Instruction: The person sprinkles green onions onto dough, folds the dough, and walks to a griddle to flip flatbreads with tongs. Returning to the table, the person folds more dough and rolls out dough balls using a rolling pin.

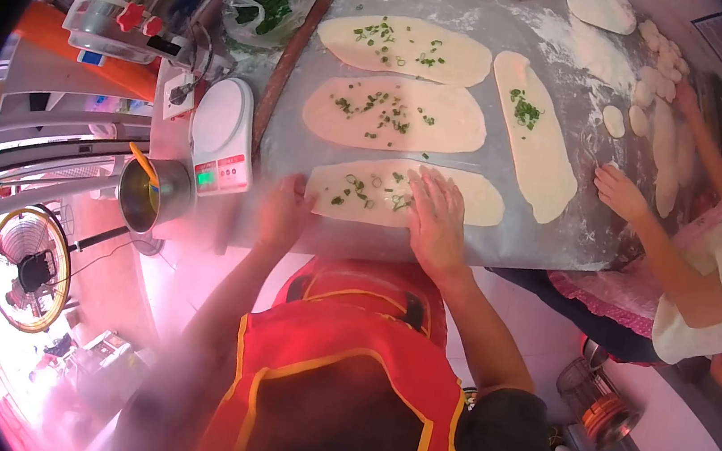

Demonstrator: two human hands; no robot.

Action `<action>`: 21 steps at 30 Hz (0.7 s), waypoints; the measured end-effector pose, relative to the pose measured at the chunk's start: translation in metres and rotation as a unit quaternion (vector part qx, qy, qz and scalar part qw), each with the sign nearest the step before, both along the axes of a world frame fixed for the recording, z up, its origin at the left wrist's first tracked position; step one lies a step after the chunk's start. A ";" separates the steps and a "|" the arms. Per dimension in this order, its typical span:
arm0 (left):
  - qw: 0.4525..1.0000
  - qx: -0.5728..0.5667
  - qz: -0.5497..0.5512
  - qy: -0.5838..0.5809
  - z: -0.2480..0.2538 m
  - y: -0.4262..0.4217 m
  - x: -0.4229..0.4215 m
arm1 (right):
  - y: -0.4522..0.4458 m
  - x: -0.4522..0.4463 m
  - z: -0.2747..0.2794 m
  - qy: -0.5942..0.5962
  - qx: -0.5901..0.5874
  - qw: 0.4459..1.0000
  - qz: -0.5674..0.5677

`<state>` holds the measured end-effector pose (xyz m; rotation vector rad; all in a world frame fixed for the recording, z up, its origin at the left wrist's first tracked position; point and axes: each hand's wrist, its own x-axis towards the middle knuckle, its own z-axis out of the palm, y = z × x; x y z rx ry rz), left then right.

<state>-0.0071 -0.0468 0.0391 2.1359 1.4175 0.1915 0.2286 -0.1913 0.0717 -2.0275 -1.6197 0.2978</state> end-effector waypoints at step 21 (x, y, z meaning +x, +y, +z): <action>0.967 0.092 -0.205 -0.119 0.008 -0.024 0.063 | 0.008 -0.027 0.002 -0.004 -0.071 0.997 0.041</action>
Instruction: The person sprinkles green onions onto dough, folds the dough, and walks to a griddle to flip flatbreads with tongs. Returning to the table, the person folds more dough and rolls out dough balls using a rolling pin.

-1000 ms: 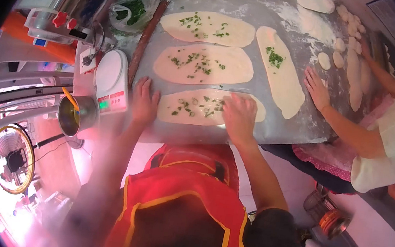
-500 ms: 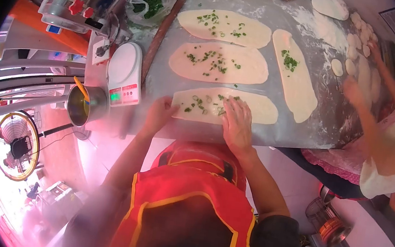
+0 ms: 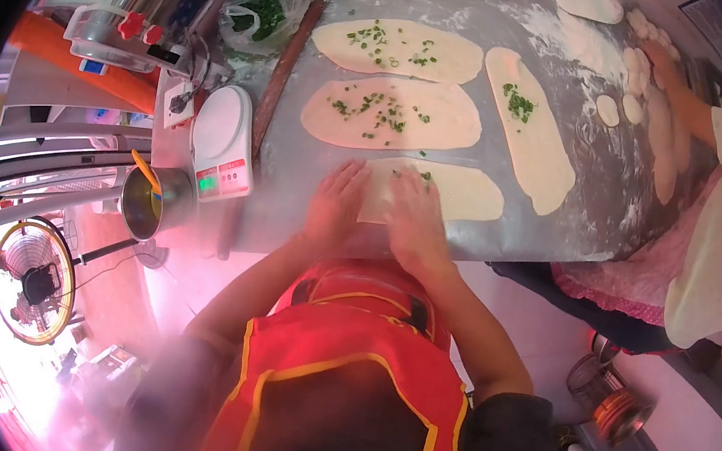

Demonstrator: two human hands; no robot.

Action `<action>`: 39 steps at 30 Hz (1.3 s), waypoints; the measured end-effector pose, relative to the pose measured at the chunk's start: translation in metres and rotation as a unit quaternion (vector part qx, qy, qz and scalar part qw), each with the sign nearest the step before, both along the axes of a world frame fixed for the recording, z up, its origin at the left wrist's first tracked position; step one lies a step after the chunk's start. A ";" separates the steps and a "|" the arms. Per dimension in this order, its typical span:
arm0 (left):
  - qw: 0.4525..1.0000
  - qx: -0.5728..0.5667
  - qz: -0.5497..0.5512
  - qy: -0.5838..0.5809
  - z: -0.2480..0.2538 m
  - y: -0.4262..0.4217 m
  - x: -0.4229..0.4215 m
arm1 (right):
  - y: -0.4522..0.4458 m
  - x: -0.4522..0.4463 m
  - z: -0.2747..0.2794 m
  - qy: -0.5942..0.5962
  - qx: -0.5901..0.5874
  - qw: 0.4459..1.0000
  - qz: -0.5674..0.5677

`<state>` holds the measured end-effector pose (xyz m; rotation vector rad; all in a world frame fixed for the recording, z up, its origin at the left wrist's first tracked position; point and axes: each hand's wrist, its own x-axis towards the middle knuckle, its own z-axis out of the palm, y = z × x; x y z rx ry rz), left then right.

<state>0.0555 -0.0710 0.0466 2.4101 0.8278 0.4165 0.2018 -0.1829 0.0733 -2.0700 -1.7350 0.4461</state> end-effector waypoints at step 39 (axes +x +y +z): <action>0.982 0.095 -0.160 -0.018 -0.009 -0.032 0.067 | -0.030 0.055 -0.023 0.115 0.042 0.966 -0.229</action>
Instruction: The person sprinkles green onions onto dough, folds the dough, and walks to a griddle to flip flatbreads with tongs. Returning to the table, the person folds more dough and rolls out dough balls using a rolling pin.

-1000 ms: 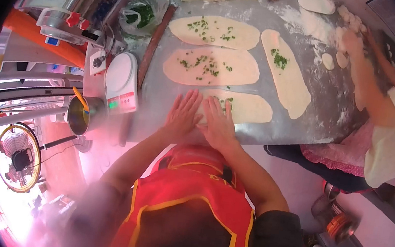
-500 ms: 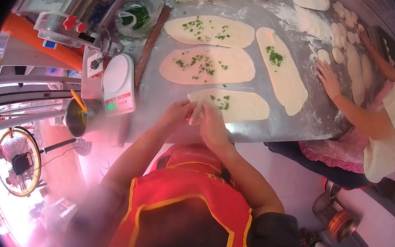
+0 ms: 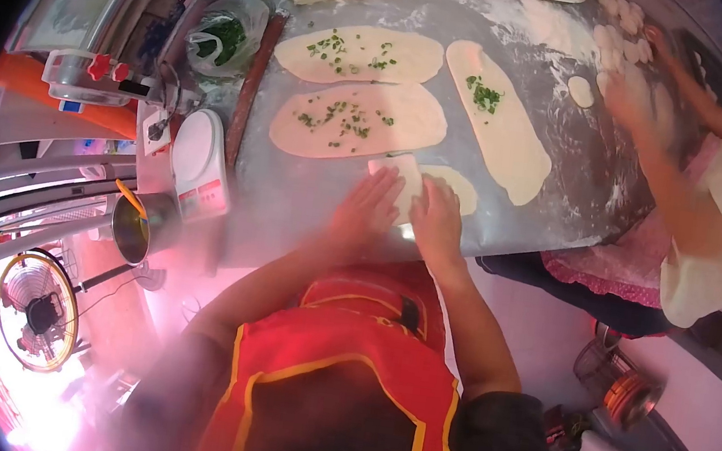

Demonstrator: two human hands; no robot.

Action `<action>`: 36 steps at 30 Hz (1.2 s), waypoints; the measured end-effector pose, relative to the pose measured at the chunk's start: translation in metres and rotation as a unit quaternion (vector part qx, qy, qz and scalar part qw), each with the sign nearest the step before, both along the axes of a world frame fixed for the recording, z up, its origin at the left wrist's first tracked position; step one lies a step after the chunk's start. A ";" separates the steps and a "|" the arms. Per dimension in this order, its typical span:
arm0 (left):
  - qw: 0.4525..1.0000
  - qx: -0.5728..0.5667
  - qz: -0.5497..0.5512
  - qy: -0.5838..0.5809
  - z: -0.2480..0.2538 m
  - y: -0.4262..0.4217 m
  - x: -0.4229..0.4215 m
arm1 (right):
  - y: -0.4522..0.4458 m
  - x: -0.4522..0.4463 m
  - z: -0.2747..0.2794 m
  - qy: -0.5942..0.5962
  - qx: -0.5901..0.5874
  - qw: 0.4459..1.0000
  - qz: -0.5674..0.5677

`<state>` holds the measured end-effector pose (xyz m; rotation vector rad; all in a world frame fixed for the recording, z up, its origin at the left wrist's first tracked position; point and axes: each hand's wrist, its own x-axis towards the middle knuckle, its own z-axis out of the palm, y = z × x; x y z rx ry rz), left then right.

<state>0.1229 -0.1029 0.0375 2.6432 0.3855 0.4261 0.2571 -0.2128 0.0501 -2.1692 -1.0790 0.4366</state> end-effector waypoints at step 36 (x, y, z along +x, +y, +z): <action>0.835 -0.471 0.285 0.007 -0.027 0.003 -0.014 | 0.043 -0.037 -0.013 -0.223 -0.115 0.958 0.141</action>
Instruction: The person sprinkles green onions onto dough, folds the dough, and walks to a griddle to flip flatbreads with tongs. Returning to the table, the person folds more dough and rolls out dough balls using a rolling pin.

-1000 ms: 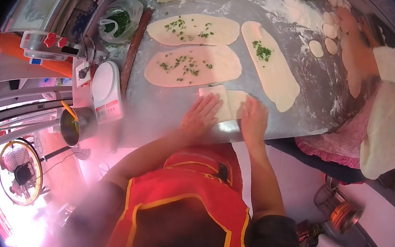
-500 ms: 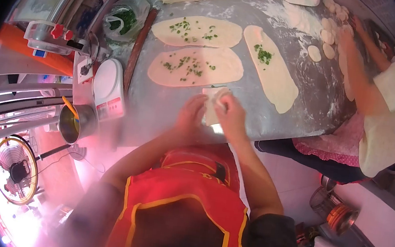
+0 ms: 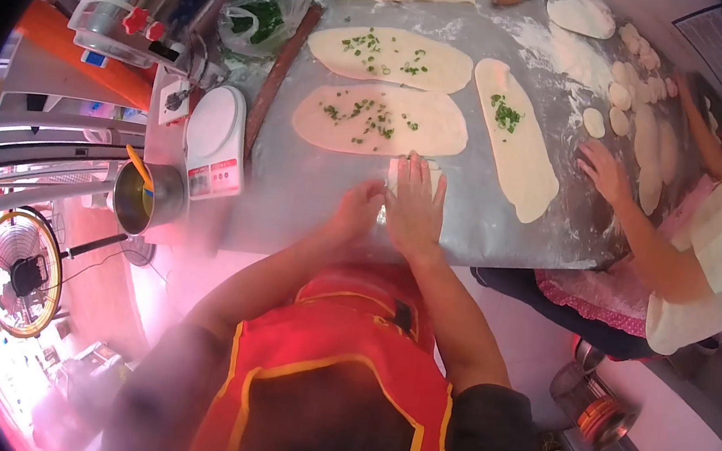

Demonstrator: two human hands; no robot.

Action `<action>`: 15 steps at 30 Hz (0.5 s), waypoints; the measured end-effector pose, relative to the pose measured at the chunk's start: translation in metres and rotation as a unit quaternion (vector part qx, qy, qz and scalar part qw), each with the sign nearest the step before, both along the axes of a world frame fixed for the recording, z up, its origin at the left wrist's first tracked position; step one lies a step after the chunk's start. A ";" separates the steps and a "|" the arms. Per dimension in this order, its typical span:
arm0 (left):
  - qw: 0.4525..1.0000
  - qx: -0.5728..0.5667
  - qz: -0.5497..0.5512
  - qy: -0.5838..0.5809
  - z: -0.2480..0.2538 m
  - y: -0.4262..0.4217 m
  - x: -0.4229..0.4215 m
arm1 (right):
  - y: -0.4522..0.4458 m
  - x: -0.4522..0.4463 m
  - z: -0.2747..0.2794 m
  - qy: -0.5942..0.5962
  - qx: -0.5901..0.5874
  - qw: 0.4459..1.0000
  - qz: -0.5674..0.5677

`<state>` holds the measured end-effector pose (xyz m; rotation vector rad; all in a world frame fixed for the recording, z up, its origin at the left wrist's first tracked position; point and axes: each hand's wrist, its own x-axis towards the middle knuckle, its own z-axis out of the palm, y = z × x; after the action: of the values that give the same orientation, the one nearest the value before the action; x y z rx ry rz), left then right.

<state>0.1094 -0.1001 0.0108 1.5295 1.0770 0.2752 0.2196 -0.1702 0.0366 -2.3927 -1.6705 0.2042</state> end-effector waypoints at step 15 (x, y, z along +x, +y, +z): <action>0.986 0.144 -0.063 0.060 0.038 -0.010 0.014 | -0.031 0.027 -0.003 0.523 0.095 0.776 -0.339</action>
<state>0.1233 -0.1098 0.0488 1.8855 1.0625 0.2634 0.2463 -0.2012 0.0339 -1.8946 -0.2806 0.9468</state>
